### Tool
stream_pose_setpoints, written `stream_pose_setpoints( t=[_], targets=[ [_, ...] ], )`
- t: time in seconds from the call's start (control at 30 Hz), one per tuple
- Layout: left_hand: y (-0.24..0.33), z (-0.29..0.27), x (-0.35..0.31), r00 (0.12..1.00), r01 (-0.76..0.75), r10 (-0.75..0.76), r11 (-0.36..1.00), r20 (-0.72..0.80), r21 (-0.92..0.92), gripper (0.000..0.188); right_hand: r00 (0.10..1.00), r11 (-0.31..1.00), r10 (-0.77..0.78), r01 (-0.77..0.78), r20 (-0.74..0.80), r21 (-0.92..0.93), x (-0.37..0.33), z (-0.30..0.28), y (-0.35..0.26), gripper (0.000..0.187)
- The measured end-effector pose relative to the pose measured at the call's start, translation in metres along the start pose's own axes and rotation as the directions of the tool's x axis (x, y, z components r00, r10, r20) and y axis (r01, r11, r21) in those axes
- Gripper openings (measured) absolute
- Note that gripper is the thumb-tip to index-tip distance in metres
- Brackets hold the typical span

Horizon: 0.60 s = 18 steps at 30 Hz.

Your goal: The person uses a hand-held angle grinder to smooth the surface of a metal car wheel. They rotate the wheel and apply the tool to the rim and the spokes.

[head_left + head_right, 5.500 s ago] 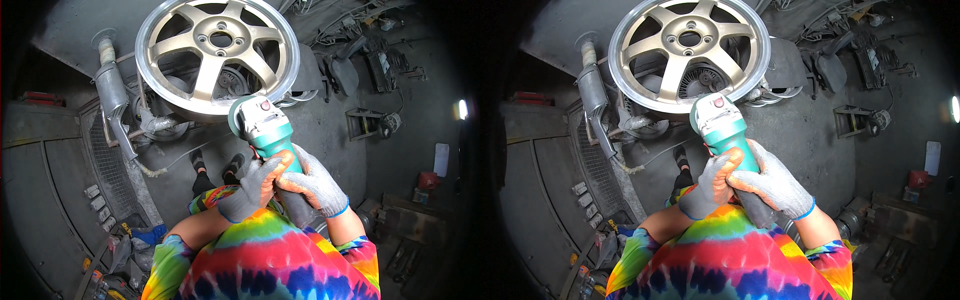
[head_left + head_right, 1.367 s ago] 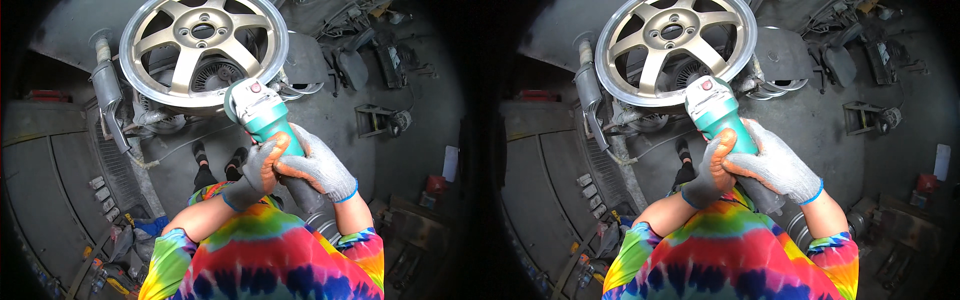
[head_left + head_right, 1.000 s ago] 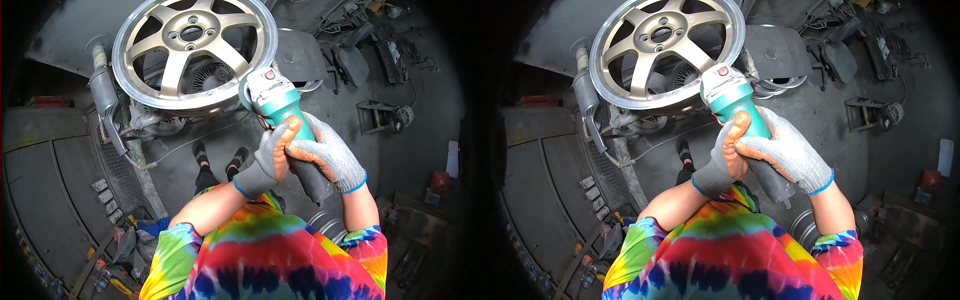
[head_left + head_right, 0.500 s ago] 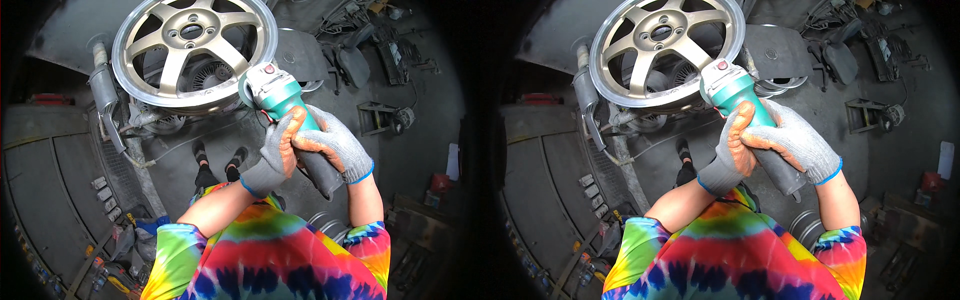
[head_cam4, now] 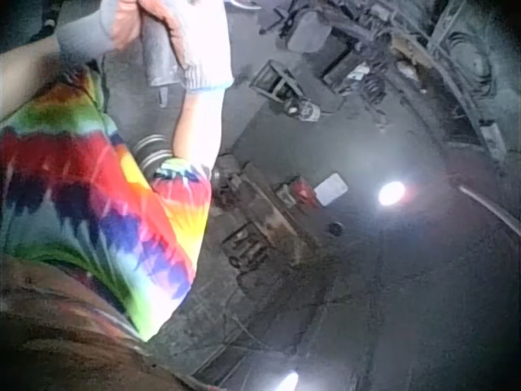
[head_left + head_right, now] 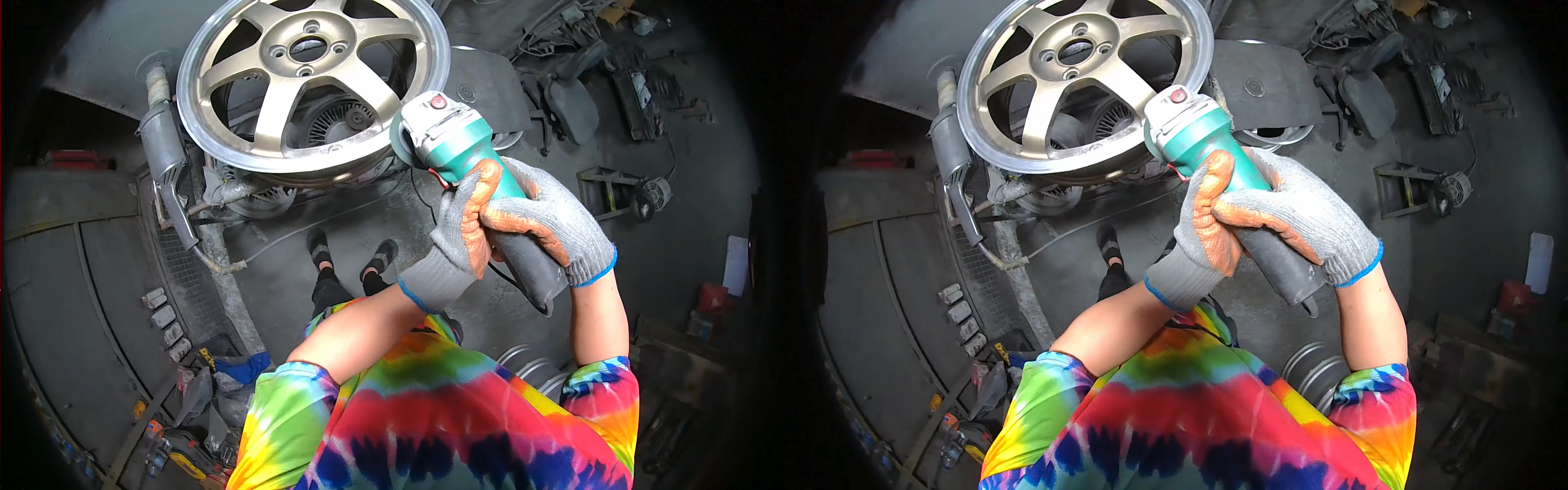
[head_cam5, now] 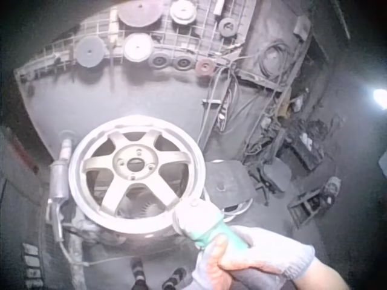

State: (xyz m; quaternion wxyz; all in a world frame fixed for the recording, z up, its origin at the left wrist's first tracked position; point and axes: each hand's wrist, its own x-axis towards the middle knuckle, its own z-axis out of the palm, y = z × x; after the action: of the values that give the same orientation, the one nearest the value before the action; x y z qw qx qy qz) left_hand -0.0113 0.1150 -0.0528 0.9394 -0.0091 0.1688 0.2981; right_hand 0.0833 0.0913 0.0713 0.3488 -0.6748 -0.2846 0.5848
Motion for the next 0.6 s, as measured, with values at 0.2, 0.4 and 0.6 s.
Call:
stream_pose_setpoints(
  t=[0.2, 0.4, 0.6],
  targets=[
    [0.001, 0.0, -0.012, 0.996, -0.084, 0.084, 0.995, 0.004, 0.056, 0.047, 0.998, 0.998, -0.051, 0.052, 0.047, -0.03, 0.003, 0.0, 0.013, 0.058],
    [-0.008, -0.009, -0.002, 0.997, -0.081, 0.081, 0.997, 0.015, 0.004, 0.047, 0.994, 0.995, -0.087, 0.089, 0.064, -0.037, 0.004, -0.002, 0.009, 0.06],
    [-0.01, -0.01, 0.004, 1.0, -0.017, 0.017, 0.999, -0.018, 0.035, 0.047, 0.999, 0.999, -0.032, 0.03, 0.043, 0.041, 0.005, -0.006, 0.013, 0.062]
  ],
)
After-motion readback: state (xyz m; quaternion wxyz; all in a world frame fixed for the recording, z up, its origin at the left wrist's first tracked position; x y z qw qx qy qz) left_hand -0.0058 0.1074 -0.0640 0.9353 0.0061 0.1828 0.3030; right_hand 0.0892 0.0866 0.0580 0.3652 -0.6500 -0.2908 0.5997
